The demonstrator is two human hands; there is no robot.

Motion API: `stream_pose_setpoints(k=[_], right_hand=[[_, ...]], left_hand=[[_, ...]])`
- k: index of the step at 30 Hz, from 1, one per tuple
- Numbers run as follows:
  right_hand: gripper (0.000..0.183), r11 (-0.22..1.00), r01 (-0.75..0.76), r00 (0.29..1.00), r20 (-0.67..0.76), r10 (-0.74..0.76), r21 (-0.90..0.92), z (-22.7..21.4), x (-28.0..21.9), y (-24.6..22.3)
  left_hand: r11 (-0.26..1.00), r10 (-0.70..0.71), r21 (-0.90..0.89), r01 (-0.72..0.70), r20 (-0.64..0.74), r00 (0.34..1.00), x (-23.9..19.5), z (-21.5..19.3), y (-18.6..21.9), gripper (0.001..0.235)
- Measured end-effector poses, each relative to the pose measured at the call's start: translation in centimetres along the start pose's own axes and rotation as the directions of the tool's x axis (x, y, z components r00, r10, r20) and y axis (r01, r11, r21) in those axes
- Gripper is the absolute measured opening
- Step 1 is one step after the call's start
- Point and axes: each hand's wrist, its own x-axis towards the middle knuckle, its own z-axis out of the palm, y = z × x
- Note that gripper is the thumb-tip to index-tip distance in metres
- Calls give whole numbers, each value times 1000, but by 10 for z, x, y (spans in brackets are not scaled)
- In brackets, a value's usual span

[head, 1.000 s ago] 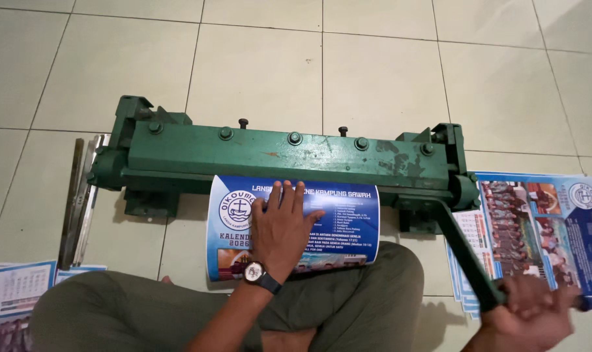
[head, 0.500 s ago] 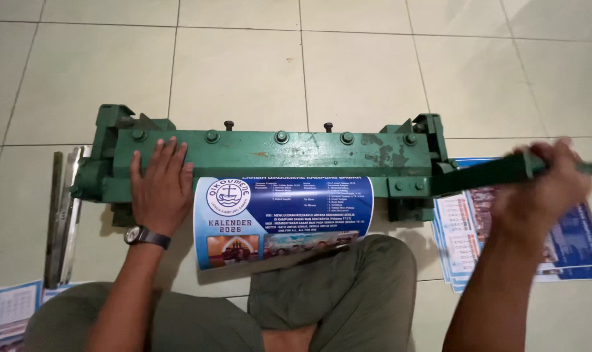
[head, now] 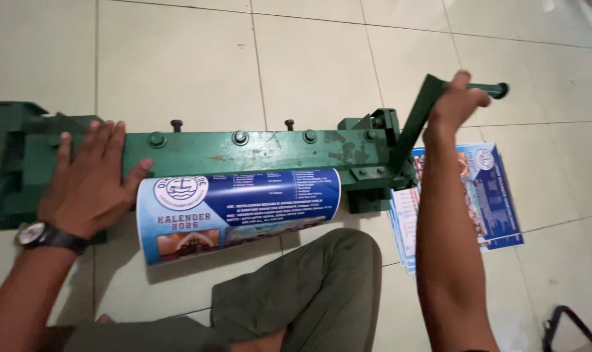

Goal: The person sits on the floor and uses a manual green binding machine to fold and bind printed calendar sheets. They align the sheets, operate the lever to press the fold, and then remove the finished calendar to place it on a stack.

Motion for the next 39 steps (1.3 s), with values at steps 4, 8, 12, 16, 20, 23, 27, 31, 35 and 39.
stream_pose_setpoints(k=[4, 8, 12, 16, 20, 23, 27, 31, 35, 39], right_hand=[[37, 996, -83, 995, 44, 85, -43, 17, -20, -14], [39, 982, -114, 992, 42, 121, -150, 35, -15, -4], [42, 948, -163, 979, 73, 190, -275, 53, -13, 4], [33, 946, -284, 950, 88, 300, -154, 46, -49, -28], [40, 944, -230, 968, 47, 248, -237, 49, -16, -1], [40, 947, -181, 982, 7, 190, -267, 51, -3, 13], [32, 796, 103, 985, -53, -167, -596, 51, 131, 129], [27, 943, -58, 996, 42, 75, -329, 48, 37, 51], [33, 972, -119, 989, 58, 134, -203, 56, 20, 40], [41, 974, -194, 977, 63, 202, -113, 66, 21, 38]], left_hand=[[999, 42, 17, -42, 7, 999, 9, -2, -3, 84], [992, 46, 122, -36, -75, 996, 14, 9, -10, 63], [976, 172, 180, -122, -297, 939, 15, 28, -27, 44], [965, 228, 203, -168, -327, 917, 13, 36, -31, 37], [982, 181, 112, -151, -348, 920, 12, 40, -31, 39], [971, 234, 138, -194, -391, 890, 12, 40, -34, 41], [950, 298, 220, -221, -430, 852, 15, 29, -28, 42], [945, 249, 284, -162, -307, 919, 16, 10, -16, 44], [983, 179, 83, -166, -202, 963, 16, -8, -3, 48], [989, 144, 1, -147, -193, 971, 11, -7, -4, 56]])
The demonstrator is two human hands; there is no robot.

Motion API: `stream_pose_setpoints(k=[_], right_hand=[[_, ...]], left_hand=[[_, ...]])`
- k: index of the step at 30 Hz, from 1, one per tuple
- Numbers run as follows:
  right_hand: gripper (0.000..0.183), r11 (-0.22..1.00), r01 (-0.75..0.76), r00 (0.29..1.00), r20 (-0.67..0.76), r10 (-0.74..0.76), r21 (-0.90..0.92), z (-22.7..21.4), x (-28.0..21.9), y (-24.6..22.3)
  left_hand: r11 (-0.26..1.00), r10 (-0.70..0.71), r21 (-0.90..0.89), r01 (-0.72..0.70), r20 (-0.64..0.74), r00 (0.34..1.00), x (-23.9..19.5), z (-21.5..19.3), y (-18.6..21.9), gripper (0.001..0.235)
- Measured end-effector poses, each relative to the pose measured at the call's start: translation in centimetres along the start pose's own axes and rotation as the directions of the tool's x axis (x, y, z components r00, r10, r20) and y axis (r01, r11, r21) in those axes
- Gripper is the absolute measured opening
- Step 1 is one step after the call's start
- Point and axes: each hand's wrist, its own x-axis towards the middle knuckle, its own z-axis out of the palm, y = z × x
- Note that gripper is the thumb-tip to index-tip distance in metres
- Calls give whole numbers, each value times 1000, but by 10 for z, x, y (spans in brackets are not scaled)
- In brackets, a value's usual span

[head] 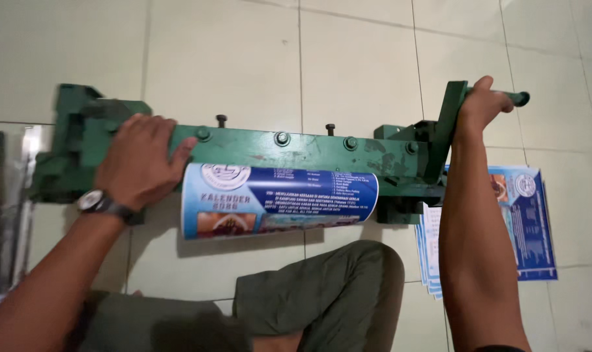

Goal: The person sits on the floor and uses a manual green binding machine to fold and bind printed calendar sheets. They align the sheets, operate the lever to press the fold, and then remove the finished calendar to place it on a stack.

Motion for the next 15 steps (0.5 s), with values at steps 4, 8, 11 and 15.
stream_pose_setpoints(k=[4, 8, 11, 15], right_hand=[[38, 995, 101, 995, 19, -101, 22, -13, -1, -2], [36, 961, 140, 990, -6, -143, 239, -55, -47, -36], [31, 924, 153, 987, -3, -162, 350, -99, -72, -43], [27, 857, 200, 980, -83, -183, 474, -173, -112, -28]], left_hand=[[985, 140, -49, -166, -342, 929, -34, 14, 13, 38], [886, -310, -463, -10, -608, 731, -99, 29, 82, 17], [468, -625, -837, 284, -87, 776, -129, 27, 120, 46], [360, -622, -837, 412, 114, 775, -140, 51, 115, 50]])
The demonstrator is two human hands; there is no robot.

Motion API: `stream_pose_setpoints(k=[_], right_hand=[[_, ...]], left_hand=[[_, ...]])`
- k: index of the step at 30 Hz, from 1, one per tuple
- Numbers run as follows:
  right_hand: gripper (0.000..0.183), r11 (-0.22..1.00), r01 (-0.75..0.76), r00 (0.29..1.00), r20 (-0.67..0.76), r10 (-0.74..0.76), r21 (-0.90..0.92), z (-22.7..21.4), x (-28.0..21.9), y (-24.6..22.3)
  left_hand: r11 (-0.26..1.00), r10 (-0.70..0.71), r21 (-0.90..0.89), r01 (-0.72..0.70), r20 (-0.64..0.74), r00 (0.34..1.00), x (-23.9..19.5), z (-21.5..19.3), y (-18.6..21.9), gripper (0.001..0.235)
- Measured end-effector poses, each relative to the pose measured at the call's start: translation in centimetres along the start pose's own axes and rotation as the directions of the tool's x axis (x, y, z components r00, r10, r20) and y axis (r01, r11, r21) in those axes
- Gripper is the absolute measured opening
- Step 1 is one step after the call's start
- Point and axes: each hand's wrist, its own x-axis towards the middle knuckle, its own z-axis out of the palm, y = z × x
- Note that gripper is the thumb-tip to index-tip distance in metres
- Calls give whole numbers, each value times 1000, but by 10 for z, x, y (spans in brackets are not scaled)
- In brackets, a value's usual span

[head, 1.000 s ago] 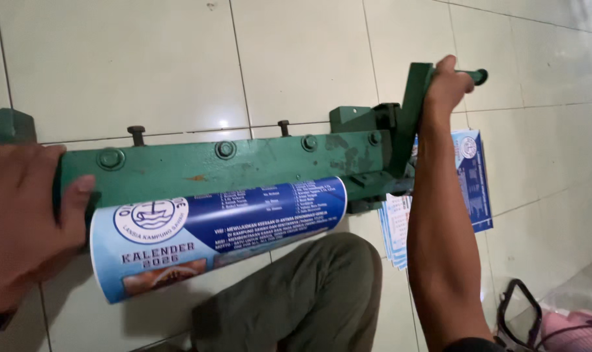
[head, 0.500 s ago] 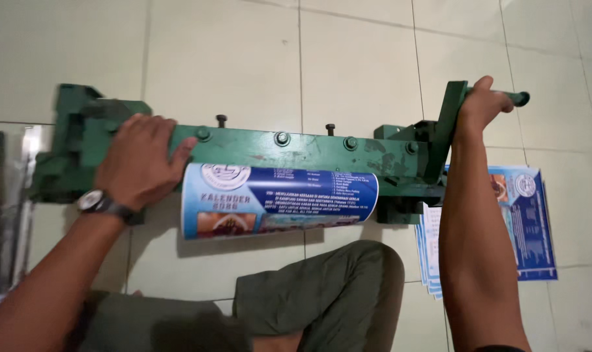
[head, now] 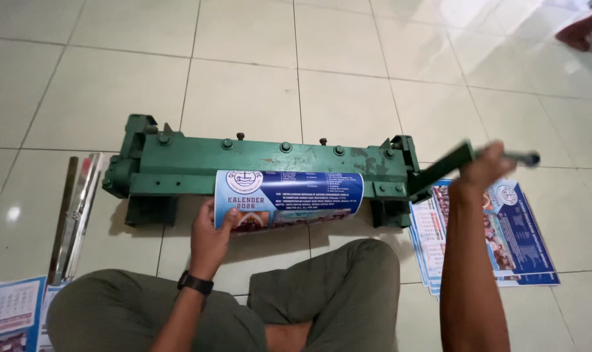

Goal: The person sits on the floor and uses a manual green binding machine to fold and bind printed calendar sheets. They align the sheets, operate the lever to press the fold, and then remove the finished calendar to place it on a stack.

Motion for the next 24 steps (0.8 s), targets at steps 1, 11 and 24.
stream_pose_setpoints(k=[1, 11, 24], right_hand=[[27, 1000, 6, 1000, -1, -6, 10, -22, -34, -22], [29, 907, -413, 910, 8, 415, -83, -268, -71, 169], [38, 924, 251, 925, 354, -140, -289, -163, -178, 88]], left_hand=[[1000, 11, -4, -11, -1, 1000, 1, -3, 0, 50], [918, 58, -397, 6, 150, 987, 22, -10, -12, 39], [905, -21, -413, 100, 191, 981, -2, -7, -9, 51]])
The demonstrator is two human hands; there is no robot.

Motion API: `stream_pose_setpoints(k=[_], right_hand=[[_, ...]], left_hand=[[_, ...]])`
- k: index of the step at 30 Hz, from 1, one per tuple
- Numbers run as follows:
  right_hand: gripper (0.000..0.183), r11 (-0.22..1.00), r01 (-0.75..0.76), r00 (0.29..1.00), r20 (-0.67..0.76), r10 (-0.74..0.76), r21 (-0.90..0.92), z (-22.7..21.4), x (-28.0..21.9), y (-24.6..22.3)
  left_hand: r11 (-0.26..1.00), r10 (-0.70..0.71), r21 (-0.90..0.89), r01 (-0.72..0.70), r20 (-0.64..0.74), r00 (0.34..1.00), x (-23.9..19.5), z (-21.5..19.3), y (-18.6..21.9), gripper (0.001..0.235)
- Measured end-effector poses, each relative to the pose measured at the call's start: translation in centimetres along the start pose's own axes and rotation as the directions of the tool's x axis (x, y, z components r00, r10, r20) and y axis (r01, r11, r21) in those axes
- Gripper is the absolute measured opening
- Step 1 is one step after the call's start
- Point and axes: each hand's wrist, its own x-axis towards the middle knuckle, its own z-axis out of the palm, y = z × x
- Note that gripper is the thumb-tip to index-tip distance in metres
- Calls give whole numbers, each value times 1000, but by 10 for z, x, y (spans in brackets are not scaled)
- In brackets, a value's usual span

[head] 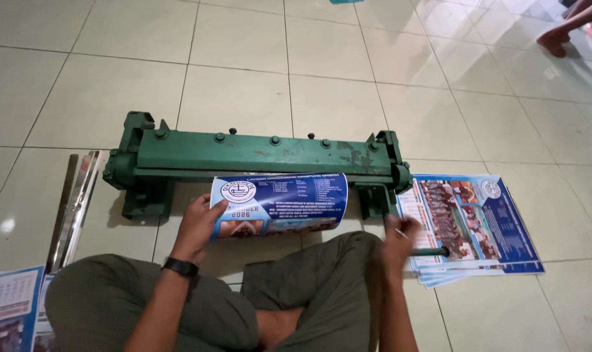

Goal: The person sits on the floor and uses a manual green binding machine to fold and bind printed calendar sheets. They align the sheets, operate the lever to press the fold, and then remove the finished calendar to place it on a stack.

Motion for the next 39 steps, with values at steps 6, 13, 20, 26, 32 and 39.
stream_pose_setpoints(k=[6, 13, 20, 26, 32, 39], right_hand=[[54, 959, -273, 828, 488, 277, -81, 95, 16, 12], [40, 803, -587, 704, 553, 446, 100, 91, 23, -58], [53, 729, -677, 572, 692, 441, 95, 84, 48, -69], [72, 695, -715, 410, 763, 499, -70, 69, 44, -111], [67, 797, -577, 623, 728, 286, 181, 52, 19, -116], [19, 865, -401, 793, 588, 162, 302, 63, 3, -11]], left_hand=[[968, -190, -157, 197, 56, 980, -1, 2, 3, 37], [855, -300, -410, 318, 110, 947, -33, 20, 35, 23], [770, -445, -481, 418, 64, 893, -63, 40, 64, 19], [694, -572, -482, 535, 81, 816, -86, 41, 62, 31], [944, -241, -220, 244, 41, 970, -81, 20, 67, 38], [977, 151, 148, -153, 21, 988, -18, 7, 31, 42]])
